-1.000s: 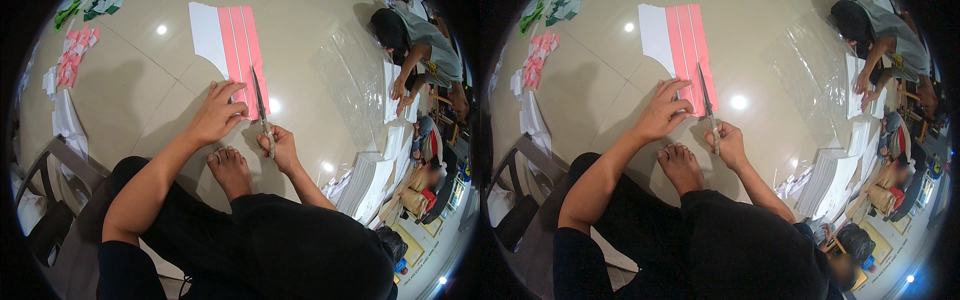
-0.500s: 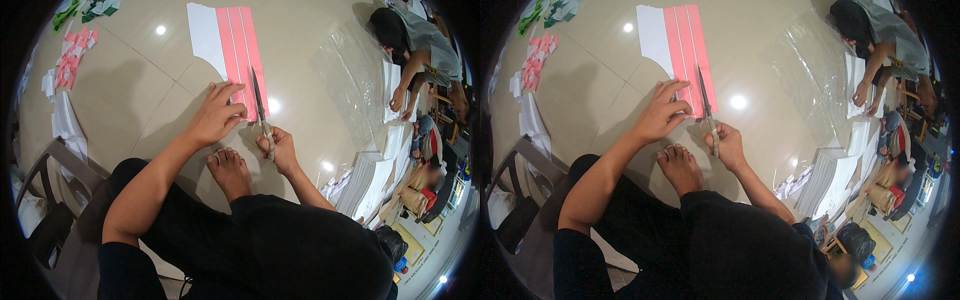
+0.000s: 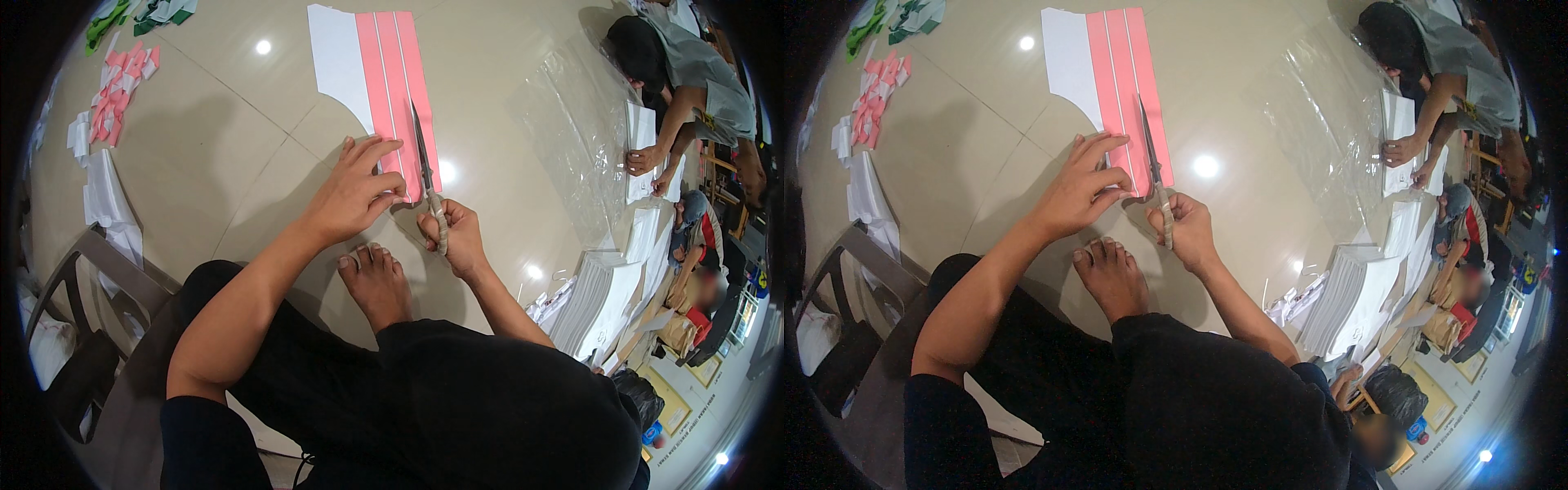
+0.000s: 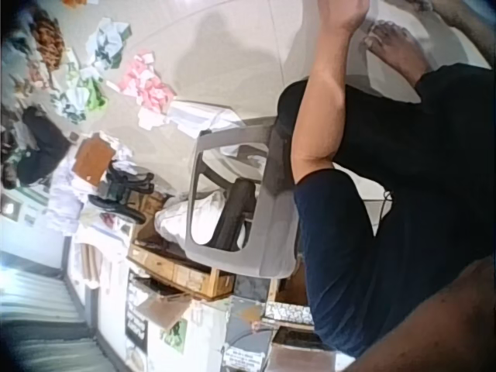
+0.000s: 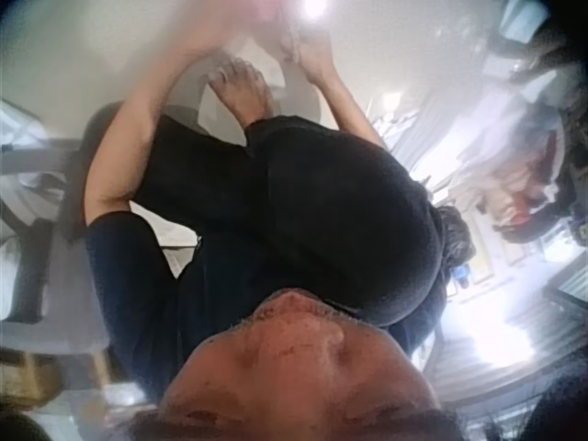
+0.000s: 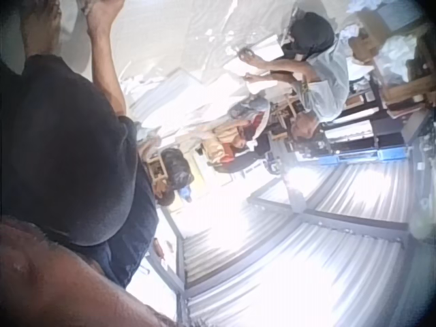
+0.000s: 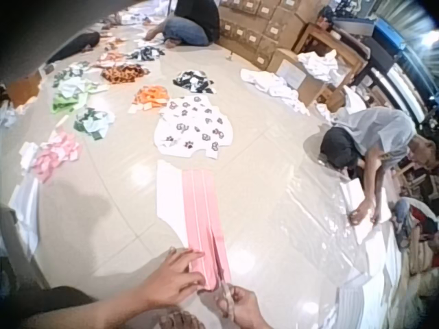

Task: The person sits on the floor and uses scissors to cut a piece of pink and white fabric into strips. The person holds the fabric with one hand and cuts along the lines with the other hand.

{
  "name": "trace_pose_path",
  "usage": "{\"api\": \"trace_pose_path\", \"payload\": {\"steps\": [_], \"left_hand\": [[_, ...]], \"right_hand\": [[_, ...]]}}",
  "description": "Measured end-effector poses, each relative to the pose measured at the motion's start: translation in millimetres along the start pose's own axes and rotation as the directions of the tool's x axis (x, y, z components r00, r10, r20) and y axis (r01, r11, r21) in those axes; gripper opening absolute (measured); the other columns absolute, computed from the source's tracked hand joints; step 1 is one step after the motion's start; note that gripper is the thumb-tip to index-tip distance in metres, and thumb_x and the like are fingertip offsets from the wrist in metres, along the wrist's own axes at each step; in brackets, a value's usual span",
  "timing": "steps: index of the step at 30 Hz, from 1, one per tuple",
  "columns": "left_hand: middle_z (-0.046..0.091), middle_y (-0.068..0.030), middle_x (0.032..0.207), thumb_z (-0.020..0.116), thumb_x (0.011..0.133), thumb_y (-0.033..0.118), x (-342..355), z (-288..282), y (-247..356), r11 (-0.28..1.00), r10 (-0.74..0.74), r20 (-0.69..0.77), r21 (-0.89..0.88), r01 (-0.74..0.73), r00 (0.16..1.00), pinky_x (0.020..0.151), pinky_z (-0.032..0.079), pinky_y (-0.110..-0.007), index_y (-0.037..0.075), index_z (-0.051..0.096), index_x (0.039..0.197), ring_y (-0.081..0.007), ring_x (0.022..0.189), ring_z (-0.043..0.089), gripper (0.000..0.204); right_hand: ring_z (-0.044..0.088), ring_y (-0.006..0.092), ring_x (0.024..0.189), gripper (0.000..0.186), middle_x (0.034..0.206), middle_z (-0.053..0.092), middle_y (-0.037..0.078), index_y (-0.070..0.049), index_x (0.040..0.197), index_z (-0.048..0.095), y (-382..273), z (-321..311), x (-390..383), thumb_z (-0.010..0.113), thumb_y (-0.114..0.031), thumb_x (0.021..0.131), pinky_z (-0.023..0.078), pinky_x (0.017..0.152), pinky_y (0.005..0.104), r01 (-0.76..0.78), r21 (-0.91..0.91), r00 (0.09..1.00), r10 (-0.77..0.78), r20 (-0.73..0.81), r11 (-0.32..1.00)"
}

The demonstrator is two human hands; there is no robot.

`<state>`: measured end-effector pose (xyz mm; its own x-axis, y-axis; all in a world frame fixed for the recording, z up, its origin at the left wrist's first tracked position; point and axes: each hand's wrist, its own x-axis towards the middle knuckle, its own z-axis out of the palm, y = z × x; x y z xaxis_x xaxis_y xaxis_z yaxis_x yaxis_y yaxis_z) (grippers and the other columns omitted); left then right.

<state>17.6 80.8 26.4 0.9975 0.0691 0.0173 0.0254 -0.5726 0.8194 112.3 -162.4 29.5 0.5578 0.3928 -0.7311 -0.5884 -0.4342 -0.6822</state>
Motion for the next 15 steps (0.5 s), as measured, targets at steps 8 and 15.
{"api": "trace_pose_path", "payload": {"steps": [8,15], "left_hand": [[0.053,-0.0134,0.166,0.08,0.095,0.017,0.2,-0.2,0.1,1.0,-0.004,0.004,0.002,0.004,1.0,0.131,0.025,-0.074,0.016,0.078,0.11,-0.0442,0.159,0.043,0.015],[0.054,-0.014,0.165,0.08,0.096,0.02,1.6,-1.1,0.3,1.0,-0.004,0.004,-0.014,0.004,1.0,0.131,0.025,-0.075,0.014,0.078,0.109,-0.0443,0.158,0.043,0.014]], "right_hand": [[0.058,0.0064,0.055,0.026,0.07,0.065,-0.001,-0.006,0.09,0.065,0.0,0.2,0.8,0.088,-0.018,0.096,0.045,0.051,0.0251,0.023,-0.01,1.0,-0.023,0.008,1.0],[0.058,0.0071,0.054,0.026,0.069,0.065,0.0,-0.006,0.089,0.064,-0.4,-0.2,0.6,0.087,-0.015,0.096,0.045,0.05,0.0257,0.015,-0.001,1.0,-0.015,0.002,1.0]]}}
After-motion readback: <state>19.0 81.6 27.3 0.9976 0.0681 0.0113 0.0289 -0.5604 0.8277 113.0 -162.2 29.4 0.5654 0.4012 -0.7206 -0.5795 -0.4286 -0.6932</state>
